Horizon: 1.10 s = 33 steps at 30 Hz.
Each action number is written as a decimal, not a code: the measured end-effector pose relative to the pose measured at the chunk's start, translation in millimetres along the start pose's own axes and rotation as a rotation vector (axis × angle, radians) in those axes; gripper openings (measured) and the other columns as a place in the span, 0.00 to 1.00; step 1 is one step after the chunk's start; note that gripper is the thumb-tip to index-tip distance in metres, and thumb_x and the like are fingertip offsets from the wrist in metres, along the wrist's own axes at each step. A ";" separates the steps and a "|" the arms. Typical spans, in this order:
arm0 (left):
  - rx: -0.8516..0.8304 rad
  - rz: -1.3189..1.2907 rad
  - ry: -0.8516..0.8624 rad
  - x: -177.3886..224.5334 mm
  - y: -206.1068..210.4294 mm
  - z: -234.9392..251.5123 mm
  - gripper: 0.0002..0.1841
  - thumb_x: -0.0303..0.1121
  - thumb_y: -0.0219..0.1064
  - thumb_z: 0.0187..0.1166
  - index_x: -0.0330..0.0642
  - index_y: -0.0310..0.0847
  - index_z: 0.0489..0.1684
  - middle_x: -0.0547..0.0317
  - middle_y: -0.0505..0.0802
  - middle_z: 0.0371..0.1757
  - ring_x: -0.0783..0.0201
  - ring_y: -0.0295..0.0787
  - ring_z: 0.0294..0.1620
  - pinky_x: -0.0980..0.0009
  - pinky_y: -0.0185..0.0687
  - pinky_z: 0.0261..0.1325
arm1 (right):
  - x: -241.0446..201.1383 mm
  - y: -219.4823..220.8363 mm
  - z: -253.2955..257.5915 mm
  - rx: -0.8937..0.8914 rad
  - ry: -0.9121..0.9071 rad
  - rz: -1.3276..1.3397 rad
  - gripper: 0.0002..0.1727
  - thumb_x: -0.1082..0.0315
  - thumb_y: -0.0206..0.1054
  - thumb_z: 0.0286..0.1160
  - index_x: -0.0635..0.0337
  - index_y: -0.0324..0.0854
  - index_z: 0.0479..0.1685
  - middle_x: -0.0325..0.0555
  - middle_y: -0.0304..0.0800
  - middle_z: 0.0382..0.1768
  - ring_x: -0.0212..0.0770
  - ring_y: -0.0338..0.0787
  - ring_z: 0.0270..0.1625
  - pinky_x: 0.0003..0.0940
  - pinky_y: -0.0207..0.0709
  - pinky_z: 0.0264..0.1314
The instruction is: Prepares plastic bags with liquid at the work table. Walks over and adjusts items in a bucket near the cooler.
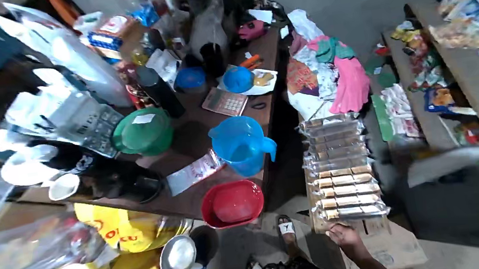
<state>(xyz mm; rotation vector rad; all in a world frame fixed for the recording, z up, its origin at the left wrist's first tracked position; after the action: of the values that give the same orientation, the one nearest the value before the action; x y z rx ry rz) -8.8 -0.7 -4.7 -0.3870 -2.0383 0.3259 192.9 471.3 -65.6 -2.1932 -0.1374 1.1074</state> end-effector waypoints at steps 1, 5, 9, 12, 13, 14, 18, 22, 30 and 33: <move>0.013 -0.027 0.047 21.4 12.7 2.7 0.25 0.36 0.55 0.88 0.25 0.69 0.77 0.33 0.78 0.77 0.53 0.81 0.70 0.56 0.76 0.72 | -7.5 -5.4 17.1 0.020 -0.052 0.011 0.14 0.66 0.73 0.76 0.71 0.91 0.46 0.61 0.92 0.60 0.56 0.90 0.66 0.54 0.77 0.76; 0.053 -0.029 0.242 91.0 59.4 14.2 0.20 0.31 0.59 0.85 0.24 0.77 0.67 0.41 0.88 0.65 0.68 0.86 0.58 0.67 0.81 0.66 | -61.0 -43.1 94.9 0.116 -0.209 0.097 0.15 0.65 0.68 0.81 0.71 0.91 0.48 0.61 0.91 0.58 0.53 0.91 0.62 0.49 0.82 0.70; 0.180 0.160 0.334 143.4 74.0 46.0 0.15 0.30 0.65 0.83 0.25 0.84 0.58 0.39 0.92 0.53 0.55 0.90 0.54 0.56 0.83 0.63 | -120.6 -77.2 158.1 -0.051 -0.262 0.039 0.15 0.66 0.65 0.84 0.73 0.89 0.52 0.62 0.91 0.59 0.53 0.91 0.62 0.48 0.80 0.72; 0.250 0.377 0.257 168.4 69.9 73.4 0.15 0.31 0.66 0.85 0.24 0.85 0.56 0.31 0.91 0.54 0.42 0.90 0.57 0.45 0.81 0.67 | -155.2 -82.4 173.6 -0.413 -0.318 0.017 0.14 0.66 0.66 0.83 0.70 0.89 0.51 0.58 0.91 0.57 0.47 0.90 0.61 0.43 0.80 0.71; 0.262 0.437 0.229 175.7 70.2 81.9 0.15 0.31 0.66 0.85 0.24 0.86 0.56 0.31 0.91 0.55 0.40 0.90 0.58 0.44 0.79 0.69 | -164.9 -79.2 171.2 -0.526 -0.377 0.029 0.14 0.66 0.66 0.82 0.70 0.89 0.49 0.57 0.91 0.57 0.45 0.90 0.61 0.41 0.81 0.71; 0.268 0.492 0.216 181.2 70.8 91.3 0.15 0.31 0.66 0.85 0.25 0.87 0.56 0.30 0.91 0.56 0.39 0.90 0.60 0.42 0.78 0.70 | -173.7 -74.3 166.2 -0.632 -0.436 0.044 0.14 0.66 0.66 0.81 0.71 0.89 0.47 0.57 0.91 0.57 0.44 0.90 0.61 0.40 0.81 0.71; 0.296 0.608 0.232 189.8 75.2 136.4 0.14 0.30 0.63 0.84 0.27 0.88 0.56 0.29 0.91 0.57 0.33 0.87 0.64 0.37 0.75 0.73 | -205.1 -51.9 130.9 -0.901 -0.624 0.093 0.13 0.66 0.68 0.79 0.71 0.90 0.43 0.56 0.92 0.57 0.43 0.90 0.63 0.39 0.79 0.72; 0.284 0.657 0.109 192.3 76.3 172.1 0.19 0.38 0.58 0.88 0.31 0.87 0.59 0.30 0.89 0.63 0.32 0.83 0.70 0.35 0.72 0.75 | -216.8 -36.6 102.9 -1.009 -0.716 0.133 0.12 0.69 0.67 0.81 0.72 0.90 0.42 0.56 0.93 0.56 0.45 0.90 0.63 0.42 0.78 0.73; 0.241 0.529 -0.116 190.4 69.7 194.1 0.22 0.47 0.71 0.78 0.41 0.88 0.62 0.37 0.91 0.61 0.34 0.86 0.66 0.29 0.76 0.65 | -251.3 -14.5 88.6 -0.885 -0.803 0.223 0.12 0.70 0.68 0.79 0.72 0.90 0.38 0.55 0.93 0.55 0.41 0.90 0.63 0.36 0.80 0.72; 0.260 0.434 -0.071 187.0 63.2 195.4 0.18 0.44 0.69 0.81 0.41 0.91 0.57 0.40 0.93 0.58 0.37 0.88 0.63 0.33 0.77 0.66 | -283.4 8.3 86.2 -0.850 -0.866 0.254 0.12 0.68 0.68 0.81 0.70 0.90 0.38 0.53 0.94 0.54 0.38 0.90 0.62 0.34 0.81 0.71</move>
<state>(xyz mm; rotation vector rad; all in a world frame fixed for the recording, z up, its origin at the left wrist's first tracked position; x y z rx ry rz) -257.2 119.2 27.9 -0.6612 -1.9357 0.8697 -53.1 404.0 85.4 -2.2420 -0.8517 2.4271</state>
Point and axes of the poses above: each hand's wrist, its own z-axis towards the middle knuckle, its own y-axis out of the palm, x = y × z, the point moved 1 cm from there along z, towards the middle knuckle
